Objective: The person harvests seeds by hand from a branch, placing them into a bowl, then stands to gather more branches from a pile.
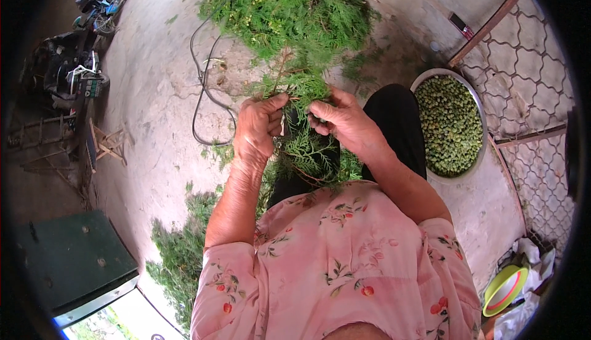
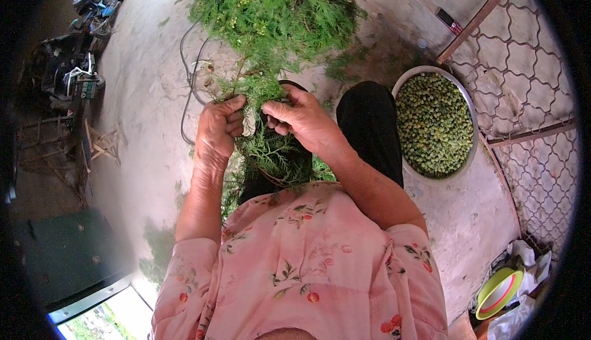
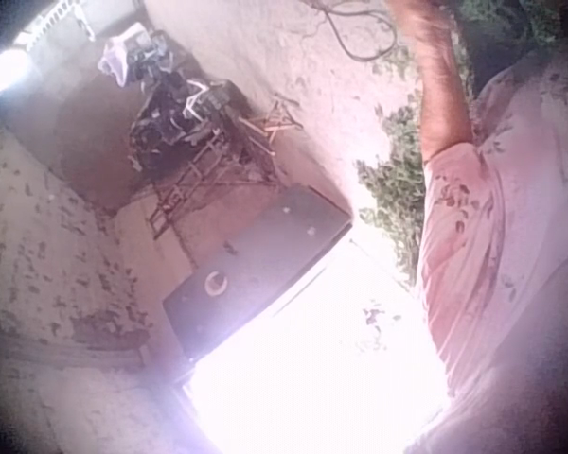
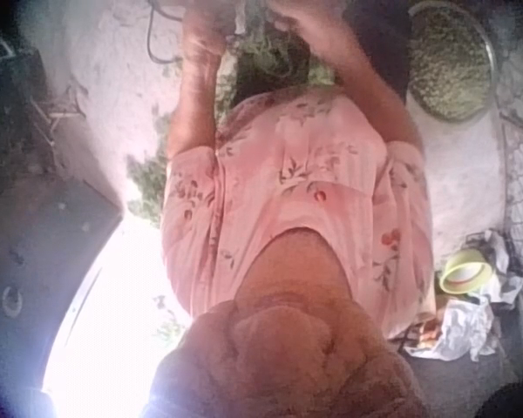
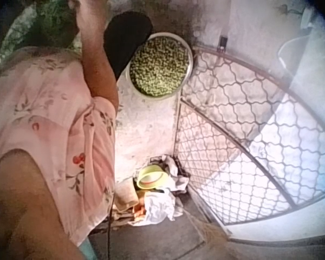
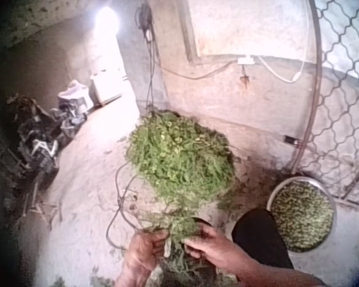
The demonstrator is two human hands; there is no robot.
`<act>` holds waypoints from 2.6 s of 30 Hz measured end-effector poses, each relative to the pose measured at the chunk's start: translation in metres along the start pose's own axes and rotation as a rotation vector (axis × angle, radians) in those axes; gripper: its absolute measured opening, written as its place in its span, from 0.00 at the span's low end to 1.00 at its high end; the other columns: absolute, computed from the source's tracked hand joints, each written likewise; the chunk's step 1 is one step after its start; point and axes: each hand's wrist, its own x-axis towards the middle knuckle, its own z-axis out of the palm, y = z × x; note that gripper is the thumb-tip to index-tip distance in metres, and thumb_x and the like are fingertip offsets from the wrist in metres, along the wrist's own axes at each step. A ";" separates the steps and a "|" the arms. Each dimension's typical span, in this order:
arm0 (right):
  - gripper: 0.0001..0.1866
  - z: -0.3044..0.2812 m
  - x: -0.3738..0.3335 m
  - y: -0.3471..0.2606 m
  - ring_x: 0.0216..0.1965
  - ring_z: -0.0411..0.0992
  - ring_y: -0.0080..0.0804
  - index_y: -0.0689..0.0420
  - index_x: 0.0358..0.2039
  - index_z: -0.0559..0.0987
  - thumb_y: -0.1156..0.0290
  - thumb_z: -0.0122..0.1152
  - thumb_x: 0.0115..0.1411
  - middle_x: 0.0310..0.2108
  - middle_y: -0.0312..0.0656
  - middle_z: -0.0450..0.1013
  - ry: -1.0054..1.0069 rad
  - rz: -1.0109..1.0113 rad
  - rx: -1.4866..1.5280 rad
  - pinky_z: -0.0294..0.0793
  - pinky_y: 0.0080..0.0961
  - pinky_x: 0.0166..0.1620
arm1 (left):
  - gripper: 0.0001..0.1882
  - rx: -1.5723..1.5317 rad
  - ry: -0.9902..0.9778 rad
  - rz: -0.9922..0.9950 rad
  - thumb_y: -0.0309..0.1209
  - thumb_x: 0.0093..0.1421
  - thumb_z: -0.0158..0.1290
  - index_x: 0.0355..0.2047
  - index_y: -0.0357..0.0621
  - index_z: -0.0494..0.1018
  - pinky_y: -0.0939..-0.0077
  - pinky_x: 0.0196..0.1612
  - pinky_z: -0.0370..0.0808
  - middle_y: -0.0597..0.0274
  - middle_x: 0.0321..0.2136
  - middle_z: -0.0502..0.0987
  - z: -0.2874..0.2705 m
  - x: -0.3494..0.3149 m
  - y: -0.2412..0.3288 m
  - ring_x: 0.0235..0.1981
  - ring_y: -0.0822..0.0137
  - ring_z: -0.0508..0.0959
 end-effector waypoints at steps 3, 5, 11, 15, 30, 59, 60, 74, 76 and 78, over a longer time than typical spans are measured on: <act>0.09 0.000 -0.001 0.001 0.23 0.65 0.19 0.59 0.34 0.71 0.73 0.58 0.51 0.24 0.33 0.69 -0.024 -0.032 -0.180 0.61 0.12 0.20 | 0.09 0.049 0.055 0.007 0.27 0.48 0.53 0.17 0.45 0.63 0.84 0.14 0.46 0.77 0.08 0.53 0.004 -0.003 0.004 0.10 0.81 0.51; 0.09 -0.002 -0.006 -0.004 0.22 0.65 0.18 0.58 0.33 0.73 0.71 0.58 0.51 0.23 0.33 0.69 0.008 -0.012 -0.324 0.62 0.13 0.21 | 0.08 0.070 0.060 0.008 0.27 0.47 0.53 0.18 0.44 0.64 0.84 0.14 0.47 0.77 0.09 0.54 0.012 -0.003 0.005 0.10 0.81 0.52; 0.12 -0.008 -0.020 -0.017 0.20 0.64 0.19 0.59 0.30 0.74 0.63 0.57 0.51 0.22 0.33 0.68 -0.018 0.243 -0.456 0.64 0.16 0.22 | 0.03 0.312 0.119 0.086 0.27 0.48 0.51 0.25 0.45 0.70 0.87 0.12 0.46 0.79 0.11 0.60 0.016 -0.008 -0.001 0.09 0.84 0.53; 0.12 -0.024 -0.059 -0.037 0.18 0.62 0.18 0.62 0.29 0.72 0.64 0.54 0.53 0.18 0.34 0.65 0.020 0.234 -0.372 0.60 0.15 0.20 | 0.13 0.363 0.076 0.182 0.31 0.53 0.48 0.36 0.34 0.66 0.80 0.23 0.59 0.67 0.26 0.67 -0.024 0.012 -0.004 0.22 0.75 0.63; 0.09 -0.287 -0.204 0.003 0.33 0.68 0.43 0.61 0.36 0.66 0.77 0.49 0.53 0.33 0.49 0.67 1.235 -0.433 0.657 0.71 0.35 0.30 | 0.13 0.463 0.108 0.214 0.18 0.47 0.49 0.36 0.34 0.69 0.83 0.28 0.71 0.62 0.27 0.72 0.023 0.006 0.003 0.23 0.72 0.72; 0.25 -0.417 -0.336 -0.034 0.37 0.69 0.40 0.58 0.44 0.70 0.71 0.63 0.43 0.38 0.48 0.70 1.372 -0.009 -1.833 0.70 0.33 0.36 | 0.06 0.139 0.064 0.339 0.30 0.48 0.58 0.23 0.43 0.73 0.84 0.18 0.58 0.72 0.17 0.71 0.046 0.011 0.011 0.15 0.80 0.64; 0.21 -0.411 -0.330 -0.046 0.35 0.69 0.41 0.59 0.40 0.73 0.70 0.63 0.44 0.35 0.48 0.71 1.347 0.209 -1.896 0.70 0.34 0.34 | 0.07 0.062 0.131 0.395 0.31 0.49 0.57 0.23 0.43 0.72 0.85 0.19 0.59 0.72 0.16 0.71 0.058 0.005 0.009 0.15 0.79 0.65; 0.07 -0.012 -0.056 -0.062 0.21 0.68 0.17 0.61 0.33 0.75 0.81 0.54 0.51 0.24 0.36 0.71 0.280 -0.667 -0.826 0.67 0.12 0.24 | 0.13 0.194 0.019 0.226 0.37 0.52 0.53 0.30 0.38 0.73 0.83 0.29 0.65 0.68 0.22 0.71 0.054 -0.011 0.013 0.23 0.76 0.68; 0.12 0.004 -0.042 -0.053 0.25 0.70 0.22 0.61 0.35 0.74 0.83 0.57 0.47 0.30 0.39 0.70 0.268 -0.712 -0.818 0.68 0.16 0.26 | 0.12 0.239 0.024 0.221 0.35 0.53 0.52 0.30 0.36 0.73 0.82 0.30 0.66 0.67 0.22 0.72 0.054 -0.011 0.015 0.24 0.75 0.69; 0.15 0.015 -0.027 -0.050 0.30 0.71 0.32 0.61 0.35 0.73 0.82 0.59 0.44 0.31 0.43 0.70 0.265 -0.940 -0.951 0.70 0.21 0.31 | 0.12 0.278 -0.031 0.289 0.33 0.53 0.52 0.30 0.36 0.73 0.80 0.30 0.67 0.66 0.23 0.73 0.052 -0.011 0.011 0.24 0.75 0.70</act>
